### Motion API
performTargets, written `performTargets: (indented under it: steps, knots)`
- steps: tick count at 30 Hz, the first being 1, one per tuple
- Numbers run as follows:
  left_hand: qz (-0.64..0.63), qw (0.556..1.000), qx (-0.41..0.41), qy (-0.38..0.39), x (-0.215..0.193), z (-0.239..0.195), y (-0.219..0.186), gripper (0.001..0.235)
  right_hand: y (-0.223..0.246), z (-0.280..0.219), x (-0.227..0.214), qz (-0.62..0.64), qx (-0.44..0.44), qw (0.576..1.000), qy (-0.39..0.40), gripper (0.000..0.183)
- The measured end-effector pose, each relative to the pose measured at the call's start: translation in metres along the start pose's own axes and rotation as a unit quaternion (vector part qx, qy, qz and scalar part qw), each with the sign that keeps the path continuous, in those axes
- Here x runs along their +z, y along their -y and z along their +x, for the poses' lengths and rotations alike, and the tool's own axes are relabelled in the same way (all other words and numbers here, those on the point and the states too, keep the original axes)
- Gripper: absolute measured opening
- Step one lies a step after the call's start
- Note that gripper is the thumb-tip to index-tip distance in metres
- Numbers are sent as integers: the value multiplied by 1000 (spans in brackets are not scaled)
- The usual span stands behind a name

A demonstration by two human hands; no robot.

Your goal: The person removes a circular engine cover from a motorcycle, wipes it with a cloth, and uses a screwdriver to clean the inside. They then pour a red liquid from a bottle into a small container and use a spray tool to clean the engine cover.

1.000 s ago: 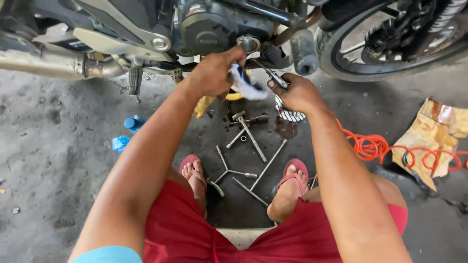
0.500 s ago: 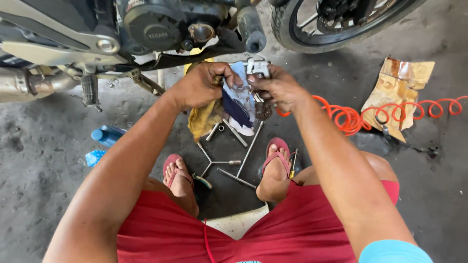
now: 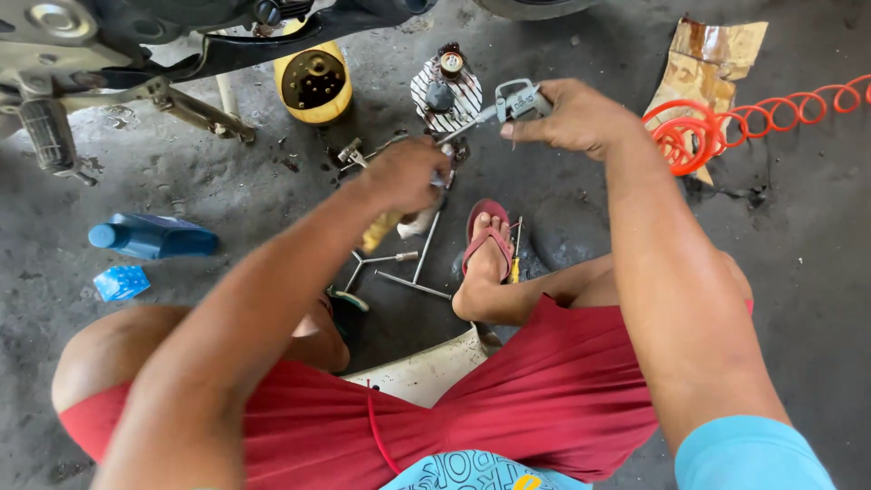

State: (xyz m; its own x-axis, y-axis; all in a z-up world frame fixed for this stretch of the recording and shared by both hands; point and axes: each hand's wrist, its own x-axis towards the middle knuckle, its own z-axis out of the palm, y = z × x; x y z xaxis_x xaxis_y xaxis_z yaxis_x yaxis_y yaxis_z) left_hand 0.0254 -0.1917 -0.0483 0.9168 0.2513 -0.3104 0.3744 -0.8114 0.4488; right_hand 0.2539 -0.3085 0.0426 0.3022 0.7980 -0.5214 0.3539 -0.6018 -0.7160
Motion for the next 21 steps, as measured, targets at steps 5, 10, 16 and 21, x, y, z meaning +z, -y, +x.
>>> performTargets:
  steps: [5, 10, 16, 21]
  knots:
    - [-145, 985, -51, -81, 55, 47, -21, 27, 47, -43, -18, -186, 72, 980, -23, 39]
    - [-238, 964, -43, -112, 117, 42, -32, 12, 26, -27, -38, -290, 48, 952, -87, 48]
    - [-603, 759, -238, 61, 76, 1, -8, 53, 38, -26, -28, -315, 9, 946, -69, 67]
    - [-705, 692, -148, 34, 6, -28, 27, 57, 49, -14, -19, -337, -42, 939, -57, 72]
